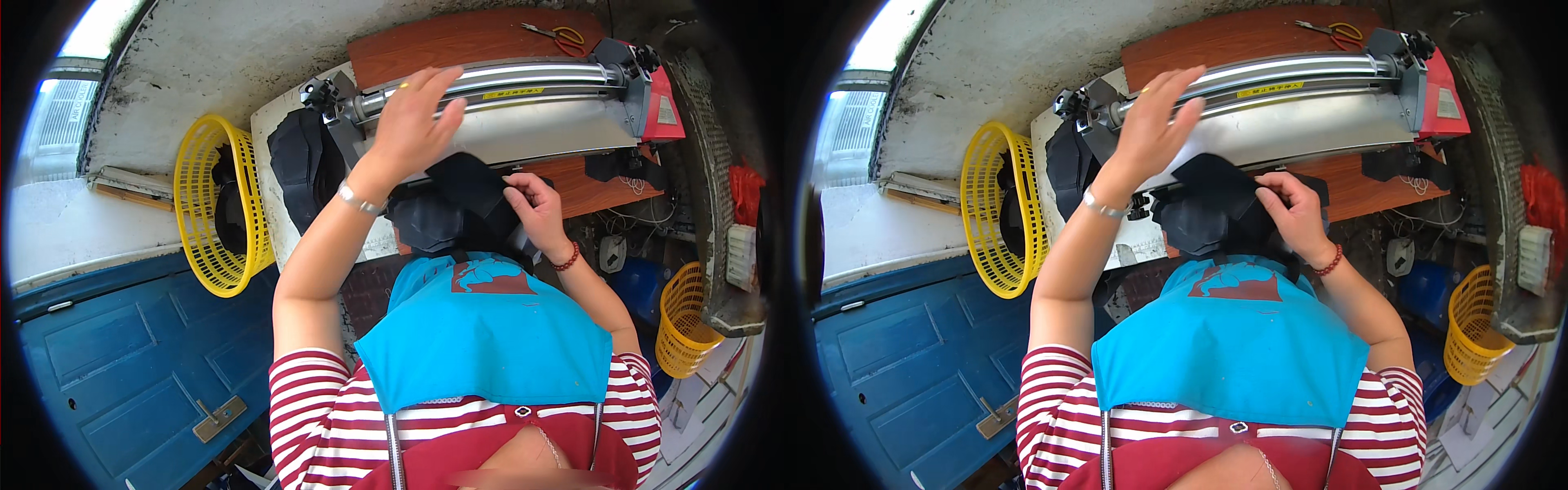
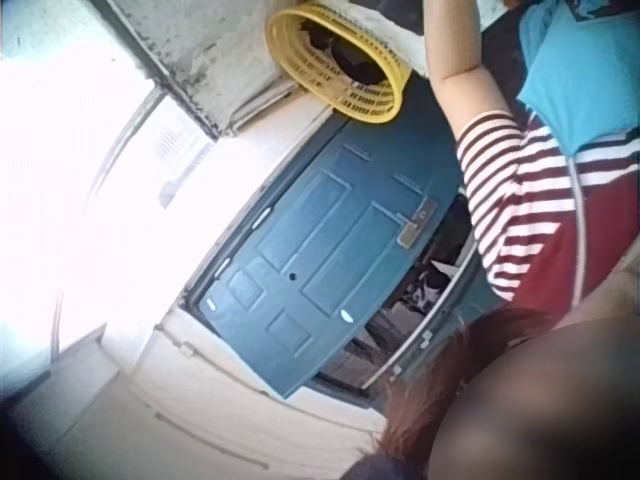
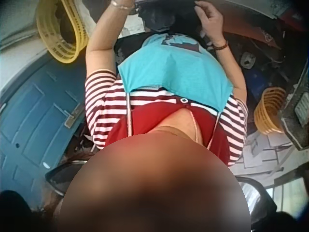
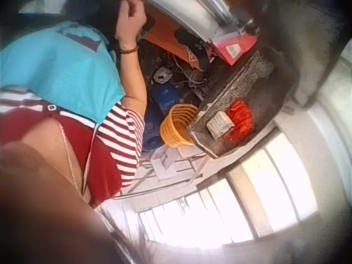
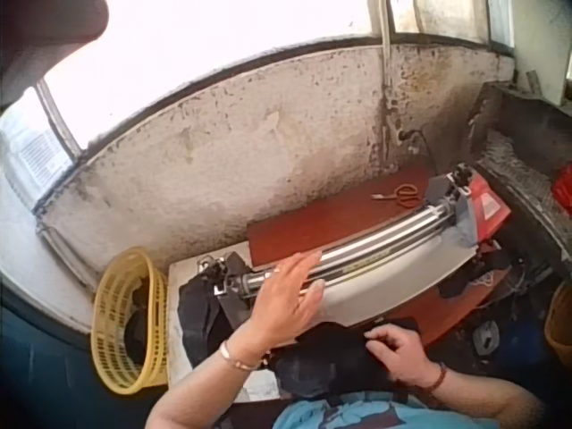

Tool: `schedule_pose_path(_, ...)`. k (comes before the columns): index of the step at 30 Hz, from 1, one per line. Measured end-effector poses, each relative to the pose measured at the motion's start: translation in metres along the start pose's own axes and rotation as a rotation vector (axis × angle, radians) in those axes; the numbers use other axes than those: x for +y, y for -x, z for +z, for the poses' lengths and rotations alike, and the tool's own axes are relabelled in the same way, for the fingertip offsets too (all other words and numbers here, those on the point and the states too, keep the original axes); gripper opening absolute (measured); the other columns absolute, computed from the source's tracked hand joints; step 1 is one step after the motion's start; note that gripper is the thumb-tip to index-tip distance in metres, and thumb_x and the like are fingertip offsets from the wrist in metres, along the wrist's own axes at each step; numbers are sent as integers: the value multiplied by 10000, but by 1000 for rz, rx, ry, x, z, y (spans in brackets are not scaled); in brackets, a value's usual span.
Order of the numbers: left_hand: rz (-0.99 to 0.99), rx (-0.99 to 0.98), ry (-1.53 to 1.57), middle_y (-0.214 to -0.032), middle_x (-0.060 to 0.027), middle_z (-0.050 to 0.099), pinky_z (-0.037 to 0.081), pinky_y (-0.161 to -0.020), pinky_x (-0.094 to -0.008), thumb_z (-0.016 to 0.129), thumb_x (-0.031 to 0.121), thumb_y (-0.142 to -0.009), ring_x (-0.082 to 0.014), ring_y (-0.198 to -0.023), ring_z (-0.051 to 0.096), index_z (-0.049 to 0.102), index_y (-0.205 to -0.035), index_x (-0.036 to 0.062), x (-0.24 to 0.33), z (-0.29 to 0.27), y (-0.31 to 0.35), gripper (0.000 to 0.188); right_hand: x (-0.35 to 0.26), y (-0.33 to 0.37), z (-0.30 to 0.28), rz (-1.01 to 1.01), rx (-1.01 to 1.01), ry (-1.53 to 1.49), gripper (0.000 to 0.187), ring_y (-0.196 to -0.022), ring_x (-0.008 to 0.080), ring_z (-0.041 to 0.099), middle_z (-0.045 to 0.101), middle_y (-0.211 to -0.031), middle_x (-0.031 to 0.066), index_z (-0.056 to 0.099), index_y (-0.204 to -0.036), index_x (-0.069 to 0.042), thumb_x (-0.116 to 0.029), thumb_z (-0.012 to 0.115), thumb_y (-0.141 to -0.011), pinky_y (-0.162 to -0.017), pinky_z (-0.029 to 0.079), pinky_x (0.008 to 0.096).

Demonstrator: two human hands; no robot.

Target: Feeding black shoe components through a mechanical roller machine in a factory setting.

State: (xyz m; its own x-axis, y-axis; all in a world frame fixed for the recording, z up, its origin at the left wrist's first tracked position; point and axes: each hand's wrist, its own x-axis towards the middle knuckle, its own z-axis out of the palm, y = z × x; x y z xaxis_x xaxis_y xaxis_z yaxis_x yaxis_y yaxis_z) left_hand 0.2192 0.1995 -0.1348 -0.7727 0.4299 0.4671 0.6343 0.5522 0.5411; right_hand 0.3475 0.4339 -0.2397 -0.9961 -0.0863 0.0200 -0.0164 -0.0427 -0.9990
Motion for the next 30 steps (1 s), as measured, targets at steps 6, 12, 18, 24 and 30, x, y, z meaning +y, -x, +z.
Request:
schedule_pose_path(6,-89,-223,-470,-1365,-218,625,435,-1086,-505,375,527,-1057,-412,-1379,493,550,-1435,60,-60,50,-40,626,-9,3,-19,21,91,-46,199,-874,36,610,686,-988,-16,658,-1167,22,-75,674,-995,-793,488,199)
schedule_pose_path(12,-350,-325,-381,-1146,-197,724,520,-933,-524,333,513,-1071,-396,-1146,653,636,-1320,89,-53,49,-49,578,-2,-3,-26,52,64,-58,204,-873,36,619,694,-986,-6,659,-1168,21,-91,671,-999,-799,500,201)
schedule_pose_path(18,-403,-360,-398,-1021,-208,736,545,-874,-528,343,449,-1069,-395,-1024,688,701,-1054,49,-62,45,-55,537,-9,-18,-22,99,45,-95,207,-871,34,618,706,-980,4,653,-1179,25,-90,656,-1007,-792,495,196)
schedule_pose_path(24,-432,-366,-383,-954,-223,739,544,-881,-524,345,422,-1063,-417,-983,694,744,-966,24,-57,38,-55,572,-8,-33,-23,118,66,-17,240,-851,25,605,703,-937,-2,638,-1223,5,-87,644,-1001,-775,482,197)
schedule_pose_path(30,-540,-452,-413,-1011,-249,733,535,-907,-525,322,416,-1047,-442,-1005,688,761,-956,-10,-60,34,-61,618,-30,-61,-4,120,6,68,191,-805,18,584,691,-895,-16,676,-1155,3,-101,628,-1002,-727,478,211)
